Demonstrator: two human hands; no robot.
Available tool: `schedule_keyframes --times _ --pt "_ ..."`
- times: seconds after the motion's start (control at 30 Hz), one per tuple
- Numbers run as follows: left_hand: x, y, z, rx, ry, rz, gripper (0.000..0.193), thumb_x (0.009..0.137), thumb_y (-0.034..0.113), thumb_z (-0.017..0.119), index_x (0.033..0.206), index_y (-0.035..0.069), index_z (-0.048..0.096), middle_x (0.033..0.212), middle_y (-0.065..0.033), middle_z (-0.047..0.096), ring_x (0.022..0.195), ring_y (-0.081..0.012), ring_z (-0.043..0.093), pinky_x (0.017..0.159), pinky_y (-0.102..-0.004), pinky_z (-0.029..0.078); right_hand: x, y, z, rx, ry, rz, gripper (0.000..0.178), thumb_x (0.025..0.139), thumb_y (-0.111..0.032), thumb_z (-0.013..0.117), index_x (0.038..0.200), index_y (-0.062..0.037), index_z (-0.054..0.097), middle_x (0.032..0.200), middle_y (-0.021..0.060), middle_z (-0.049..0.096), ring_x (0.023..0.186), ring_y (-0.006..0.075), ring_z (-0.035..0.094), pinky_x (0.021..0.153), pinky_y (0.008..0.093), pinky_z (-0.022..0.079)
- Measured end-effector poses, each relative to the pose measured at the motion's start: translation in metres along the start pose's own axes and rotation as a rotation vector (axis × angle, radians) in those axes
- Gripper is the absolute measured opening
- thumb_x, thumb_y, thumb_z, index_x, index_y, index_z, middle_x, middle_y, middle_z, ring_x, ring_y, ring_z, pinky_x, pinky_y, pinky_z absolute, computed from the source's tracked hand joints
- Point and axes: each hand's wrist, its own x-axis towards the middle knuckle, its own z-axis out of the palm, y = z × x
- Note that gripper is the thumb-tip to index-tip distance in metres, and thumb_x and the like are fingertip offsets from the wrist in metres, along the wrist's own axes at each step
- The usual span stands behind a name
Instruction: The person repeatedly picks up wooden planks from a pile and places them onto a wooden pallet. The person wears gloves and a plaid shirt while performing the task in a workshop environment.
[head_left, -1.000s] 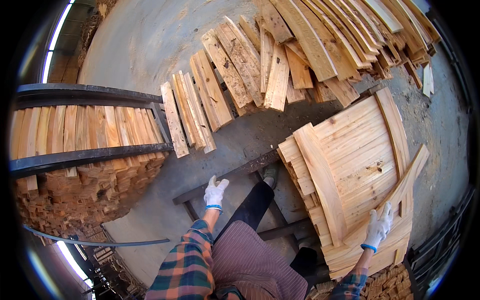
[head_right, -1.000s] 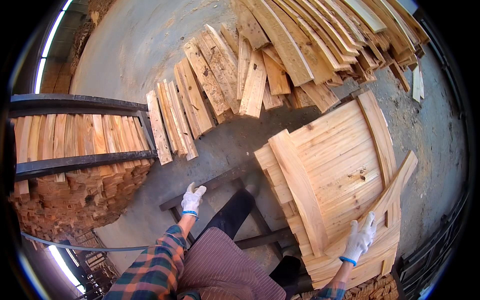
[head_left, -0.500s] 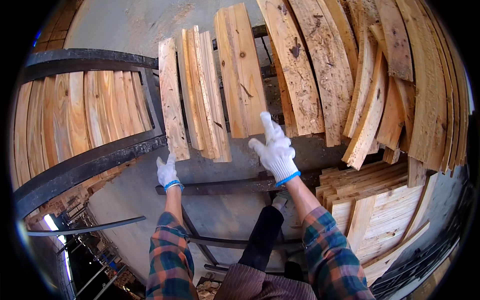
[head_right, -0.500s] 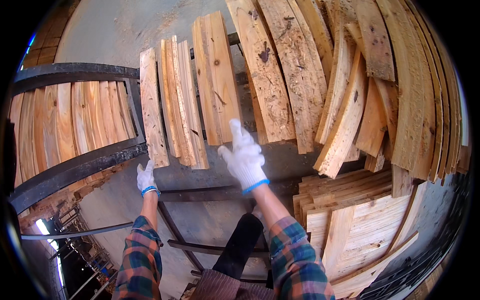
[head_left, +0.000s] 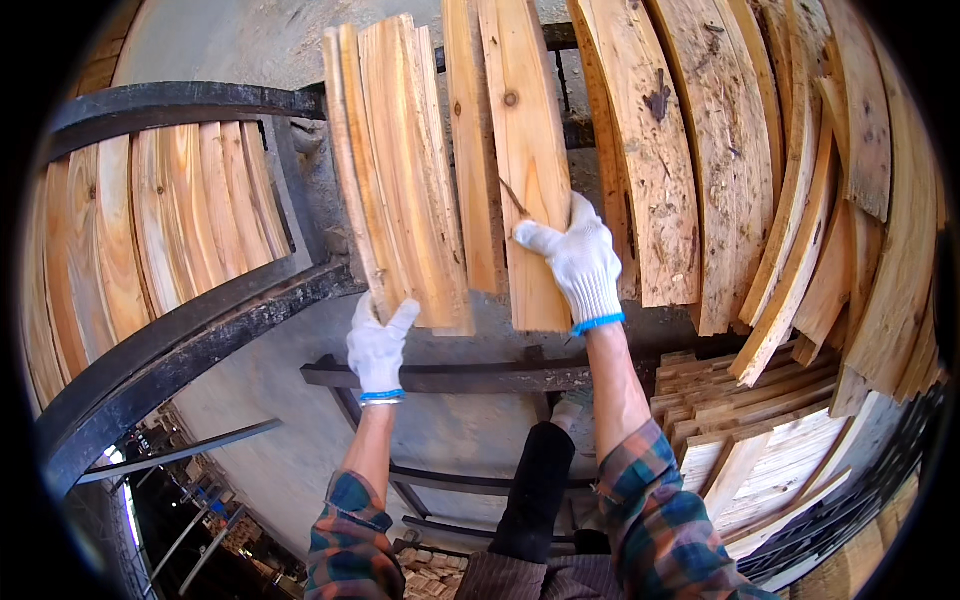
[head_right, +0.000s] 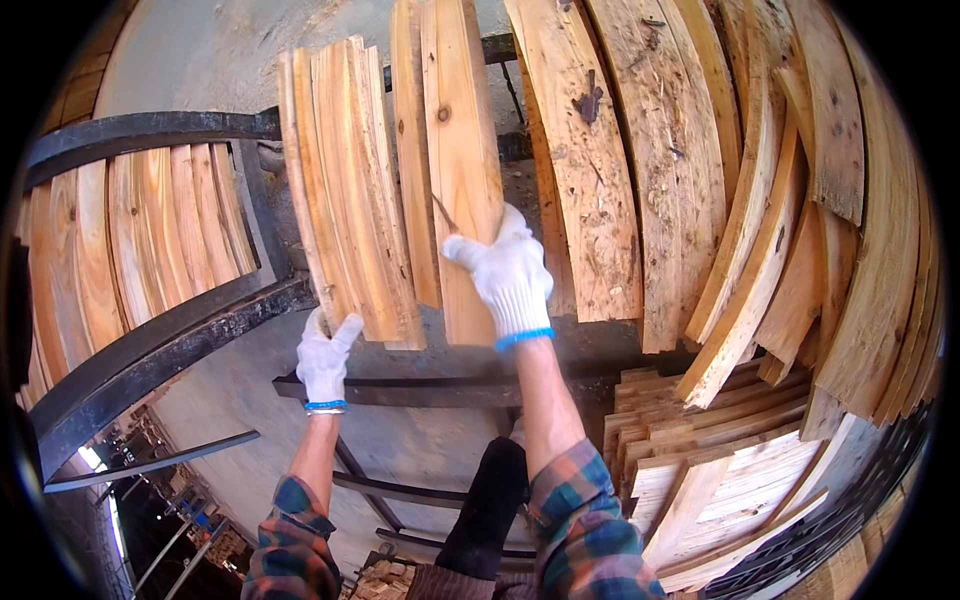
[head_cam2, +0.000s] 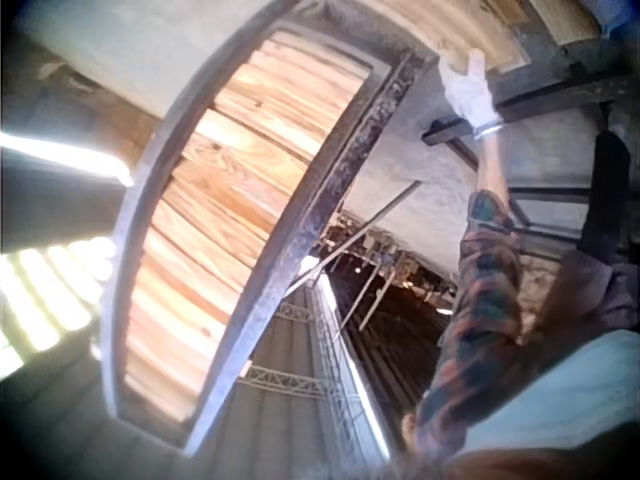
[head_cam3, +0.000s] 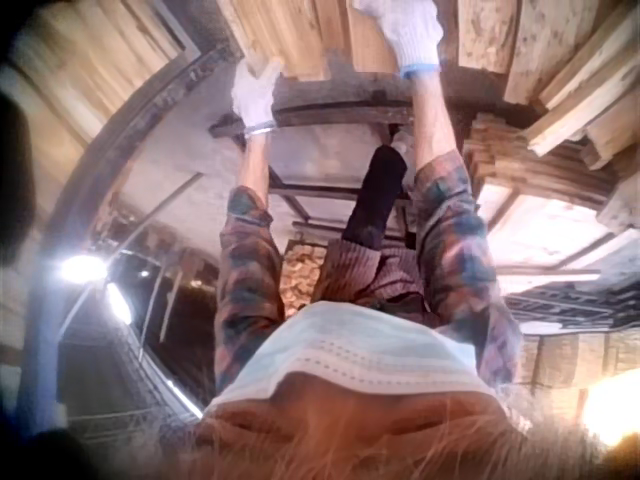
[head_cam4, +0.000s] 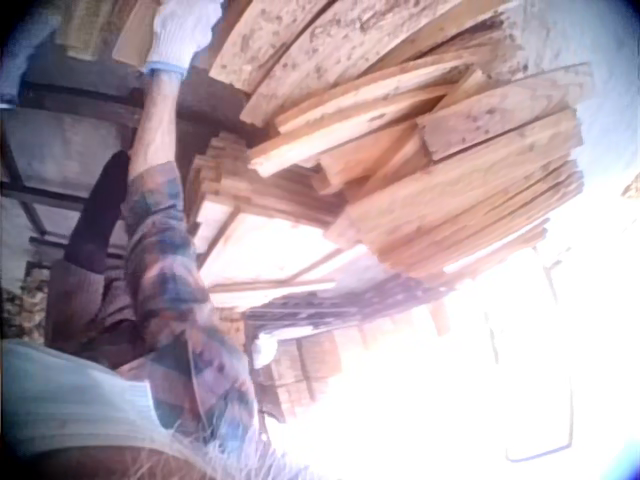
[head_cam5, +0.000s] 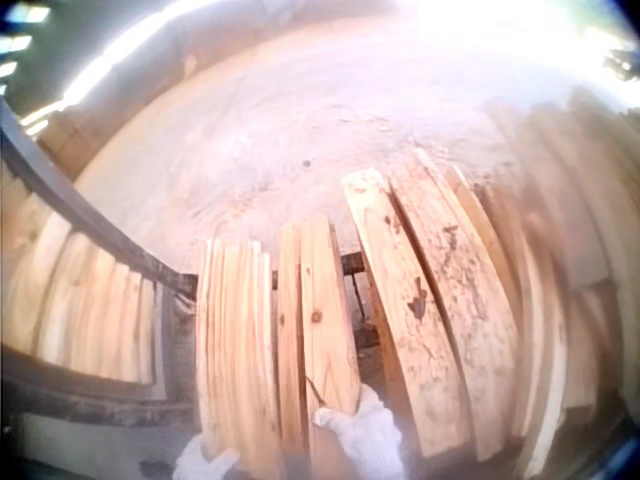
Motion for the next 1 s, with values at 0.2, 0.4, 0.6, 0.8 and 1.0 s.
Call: schedule_keyframes --times 0.2,0.4,0.6,0.8,1.0 --pt "0.021 0.053 0.043 0.312 0.229 -0.059 0.105 0.064 0.058 0.082 0.143 0.003 0.040 0.129 -0.0252 0.058 0.110 -0.0436 0.061 0.093 -0.0484 0.050 -0.012 -0.015 0.016 -0.180 -0.031 -0.100 0.090 0.073 -0.030 0.084 0.147 -0.0111 0.038 0.132 0.0227 0.058 0.118 0.0368 0.060 0.098 0.0475 0.050" --pt "0.052 0.047 0.043 -0.044 0.156 0.159 0.076 0.066 0.034 0.087 0.128 0.003 0.057 0.110 -0.0196 0.070 0.096 -0.0339 0.069 0.084 -0.0412 0.054 0.060 -0.011 0.037 -0.032 -0.162 -0.177 0.105 0.070 -0.037 0.084 0.155 -0.0161 0.025 0.137 0.0228 0.054 0.123 0.0382 0.057 0.101 0.0451 0.047" --pt "0.056 0.021 0.012 -0.436 -0.069 0.039 0.064 0.071 0.025 0.082 0.128 0.009 0.058 0.106 -0.0151 0.070 0.089 -0.0263 0.070 0.082 -0.0358 0.057 0.042 -0.009 0.044 0.126 -0.320 -0.156 0.117 0.065 -0.043 0.085 0.157 -0.0134 0.020 0.128 0.0237 0.063 0.118 0.0357 0.062 0.102 0.0392 0.047" --pt "-0.095 0.012 -0.054 -0.953 -0.362 -0.216 0.065 0.075 0.009 0.072 0.134 0.002 0.048 0.111 -0.0129 0.066 0.094 -0.0280 0.068 0.087 -0.0399 0.058 -0.121 0.053 0.011 0.457 -0.532 -0.051 0.118 0.066 -0.044 0.085 0.158 -0.0129 0.018 0.131 0.0259 0.060 0.124 0.0372 0.057 0.106 0.0363 0.043" --pt "-0.259 0.004 -0.034 -0.938 -0.456 -0.276 0.081 0.071 0.008 0.075 0.143 -0.001 0.039 0.127 -0.0163 0.056 0.113 -0.0310 0.060 0.096 -0.0431 0.053 -0.237 0.122 -0.067 0.162 -0.603 -0.037 0.119 0.069 -0.042 0.081 0.159 -0.0150 0.009 0.140 0.0263 0.049 0.129 0.0407 0.049 0.107 0.0406 0.040"
